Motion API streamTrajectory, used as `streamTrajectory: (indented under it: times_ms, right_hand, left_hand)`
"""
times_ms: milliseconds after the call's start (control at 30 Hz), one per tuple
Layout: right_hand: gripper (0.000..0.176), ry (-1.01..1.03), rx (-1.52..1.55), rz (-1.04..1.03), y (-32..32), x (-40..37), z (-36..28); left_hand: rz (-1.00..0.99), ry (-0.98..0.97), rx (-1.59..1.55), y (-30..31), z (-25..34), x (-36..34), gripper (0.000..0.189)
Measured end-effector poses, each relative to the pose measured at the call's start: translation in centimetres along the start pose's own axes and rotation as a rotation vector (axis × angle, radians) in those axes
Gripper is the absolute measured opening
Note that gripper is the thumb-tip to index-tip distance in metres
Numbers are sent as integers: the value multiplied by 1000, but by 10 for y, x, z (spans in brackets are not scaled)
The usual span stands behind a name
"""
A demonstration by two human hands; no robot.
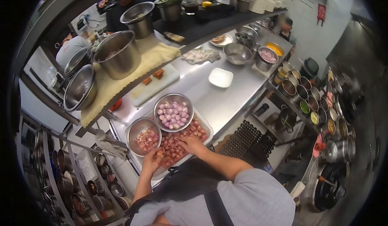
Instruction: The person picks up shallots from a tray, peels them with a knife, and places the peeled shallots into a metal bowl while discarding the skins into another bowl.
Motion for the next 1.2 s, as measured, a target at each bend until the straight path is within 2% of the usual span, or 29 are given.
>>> streamTrajectory:
  times_ms: [67,100,200,367,500,567,633,667,733,833,900,1000,1067,1200]
  right_hand:
    - [32,-92,16,-85,0,-1,-3]
    - [32,-74,12,-95,-2,0,-2]
    - [33,-54,51,-49,-6,0,5]
    - [33,-70,67,-72,-9,2,10]
    - [32,-228,118,-158,-9,1,7]
    - [31,-32,146,-12,1,4,-9]
    - [30,8,149,-11,-3,10,-11]
    - [30,13,189,-6,-1,12,-27]
    - [31,47,249,-19,-6,22,-47]
    - [32,6,360,-149,-17,27,-79]
    - [33,38,330,-203,-25,29,-94]
    - [34,21,250,-335,-26,33,-125]
    - [36,273,168,-276,-23,34,-147]
    - [38,164,243,-385,-37,32,-145]
  left_hand:
    - [279,-234,161,28,31,-4,30]
    - [300,-234,157,35,36,-3,30]
    - [84,-214,319,24,32,3,33]
    - [78,-165,261,23,13,8,32]
    - [39,-20,174,17,-7,5,35]
    - [20,-241,-119,4,-31,10,27]
    - [254,-432,379,25,15,-8,18]
    - [-1,-46,-464,8,-42,13,13]
    - [101,150,-848,29,4,-15,24]
    - [173,217,-965,44,-20,-14,33]
    - [136,170,-1111,50,-12,-17,37]
    - [130,122,-1107,55,-12,-25,40]
    - [147,104,-1082,56,-5,-33,39]
    - [204,40,-955,60,2,-42,36]
Point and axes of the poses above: each hand's wrist, its own x-axis towards the middle knuckle, its own y-axis out of the back of the hand, z = x × y, the point moved 8 cm from there along x, towards the middle knuckle, and after that the axes turned 6 degrees about y, right-handed, at the moved point
